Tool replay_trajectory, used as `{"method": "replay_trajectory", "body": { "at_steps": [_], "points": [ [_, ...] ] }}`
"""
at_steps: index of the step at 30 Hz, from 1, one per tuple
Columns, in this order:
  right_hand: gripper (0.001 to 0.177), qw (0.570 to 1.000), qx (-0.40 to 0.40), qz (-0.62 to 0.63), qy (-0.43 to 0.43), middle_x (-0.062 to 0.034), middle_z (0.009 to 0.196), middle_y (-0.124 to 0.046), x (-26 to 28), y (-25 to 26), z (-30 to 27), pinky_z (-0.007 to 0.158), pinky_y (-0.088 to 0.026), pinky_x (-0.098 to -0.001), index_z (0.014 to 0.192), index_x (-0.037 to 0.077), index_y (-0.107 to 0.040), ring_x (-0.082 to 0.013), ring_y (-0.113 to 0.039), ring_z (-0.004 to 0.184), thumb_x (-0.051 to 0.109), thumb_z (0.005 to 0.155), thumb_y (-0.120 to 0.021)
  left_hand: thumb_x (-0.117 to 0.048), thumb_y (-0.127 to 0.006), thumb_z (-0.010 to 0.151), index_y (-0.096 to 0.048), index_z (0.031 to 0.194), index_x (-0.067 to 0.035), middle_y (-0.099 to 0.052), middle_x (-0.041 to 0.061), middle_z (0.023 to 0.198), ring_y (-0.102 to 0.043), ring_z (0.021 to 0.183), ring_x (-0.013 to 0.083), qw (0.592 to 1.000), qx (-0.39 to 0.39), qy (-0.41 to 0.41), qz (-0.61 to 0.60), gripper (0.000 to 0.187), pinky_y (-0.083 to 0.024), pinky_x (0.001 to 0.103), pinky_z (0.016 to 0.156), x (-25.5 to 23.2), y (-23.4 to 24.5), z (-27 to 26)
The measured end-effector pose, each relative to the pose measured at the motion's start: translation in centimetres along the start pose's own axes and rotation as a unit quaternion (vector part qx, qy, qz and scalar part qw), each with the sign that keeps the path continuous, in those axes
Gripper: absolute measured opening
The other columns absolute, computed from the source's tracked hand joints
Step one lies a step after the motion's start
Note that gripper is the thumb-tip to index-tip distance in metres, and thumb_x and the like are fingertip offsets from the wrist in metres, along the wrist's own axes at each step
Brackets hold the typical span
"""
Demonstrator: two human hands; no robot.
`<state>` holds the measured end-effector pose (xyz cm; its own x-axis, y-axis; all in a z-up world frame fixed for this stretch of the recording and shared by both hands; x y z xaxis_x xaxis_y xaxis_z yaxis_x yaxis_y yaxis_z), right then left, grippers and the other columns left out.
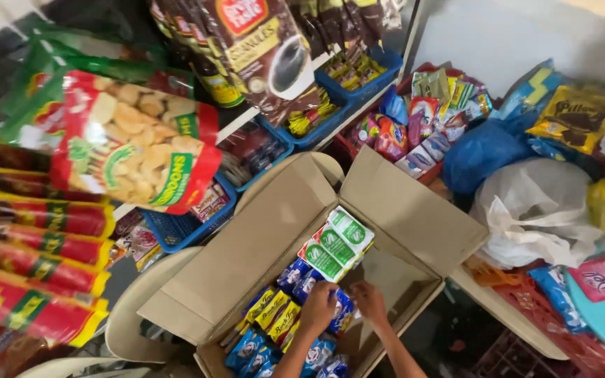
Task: Stocking grocery store shelves by taking condiment packets and snacks from a cardboard box and arranging them or hanging them on display hooks.
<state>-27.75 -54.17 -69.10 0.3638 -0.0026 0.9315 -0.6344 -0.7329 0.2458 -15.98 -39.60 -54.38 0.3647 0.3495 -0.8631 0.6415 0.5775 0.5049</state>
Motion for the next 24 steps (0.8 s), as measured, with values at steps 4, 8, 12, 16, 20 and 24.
{"method": "replay_trajectory", "body": {
  "at_steps": [4, 8, 12, 16, 20, 24],
  "points": [
    [0.022, 0.996, -0.018, 0.025, -0.084, -0.0115, 0.079, -0.078, -3.3, 0.7, 4.4, 0.059, -0.057, -0.0305, 0.105, 0.002, -0.074, -0.0165, -0.071, 0.064, 0.015, 0.094, -0.06, -0.008, -0.07, 0.086, -0.064, 0.117, -0.004, -0.067, 0.018, 0.116, -0.063, 0.112, 0.0399, 0.995, 0.065, -0.016, 0.076, 0.032, -0.049, 0.046, 0.098, -1.5, -3.4, 4.3],
    [0.019, 0.988, 0.028, 0.129, -0.081, -0.009, 0.089, -0.076, -15.7, -0.7, 10.9, 0.058, -0.059, -0.0303, 0.104, 0.001, -0.072, -0.0135, -0.073, 0.071, 0.013, 0.093, -0.062, -0.008, -0.068, 0.089, -0.062, 0.125, -0.004, -0.065, 0.021, 0.121, -0.062, 0.115, 0.0417, 0.997, 0.047, -0.011, 0.055, 0.036, -0.049, 0.045, 0.1, -0.7, -6.9, 7.8],
    [0.021, 0.945, -0.003, 0.281, -0.164, -0.0132, 0.087, -0.07, -23.9, -1.0, 15.8, 0.051, -0.051, -0.0329, 0.113, 0.002, -0.069, -0.0204, -0.066, 0.063, 0.015, 0.096, -0.067, -0.006, -0.068, 0.087, -0.057, 0.13, -0.001, -0.062, 0.023, 0.13, -0.059, 0.121, 0.0427, 0.996, 0.069, 0.015, 0.054, 0.044, -0.046, 0.046, 0.103, 1.7, -10.2, 10.7],
    [0.025, 0.962, -0.144, 0.174, -0.154, -0.0061, 0.097, -0.073, -16.1, 3.3, 17.7, 0.054, -0.057, -0.0312, 0.113, 0.003, -0.067, -0.0158, -0.072, 0.069, 0.022, 0.1, -0.057, -0.006, -0.069, 0.086, -0.055, 0.132, 0.002, -0.057, 0.025, 0.136, -0.056, 0.123, 0.0445, 0.993, 0.074, 0.035, 0.084, 0.049, -0.045, 0.047, 0.105, 2.5, -11.4, 12.2],
    [0.026, 0.956, -0.131, 0.212, -0.152, -0.0029, 0.097, -0.072, -12.9, 3.3, 19.2, 0.055, -0.059, -0.0287, 0.115, 0.006, -0.068, -0.0115, -0.072, 0.072, 0.019, 0.095, -0.056, -0.007, -0.067, 0.088, -0.054, 0.134, 0.001, -0.057, 0.024, 0.137, -0.056, 0.122, 0.0448, 0.991, 0.081, 0.075, 0.07, 0.049, -0.047, 0.047, 0.103, 4.2, -12.5, 12.5],
    [0.031, 0.953, -0.105, 0.192, -0.211, -0.0105, 0.078, -0.07, -14.6, 2.2, 20.5, 0.054, -0.051, -0.0322, 0.101, -0.008, -0.069, -0.019, -0.065, 0.063, 0.021, 0.096, -0.076, -0.007, -0.068, 0.087, -0.056, 0.132, 0.0, -0.059, 0.024, 0.133, -0.057, 0.121, 0.0445, 0.989, 0.079, 0.105, 0.067, 0.047, -0.047, 0.048, 0.103, 5.0, -12.2, 13.1]
  ]
}}
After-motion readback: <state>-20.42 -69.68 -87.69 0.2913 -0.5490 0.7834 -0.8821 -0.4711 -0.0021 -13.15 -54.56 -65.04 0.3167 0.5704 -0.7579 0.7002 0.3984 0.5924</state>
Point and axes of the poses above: each hand's wrist, its own z-axis towards the middle knuckle, its own y-axis out of the back of the hand, x = y × z, the point moved 8 cm from there along z, towards the middle knuckle
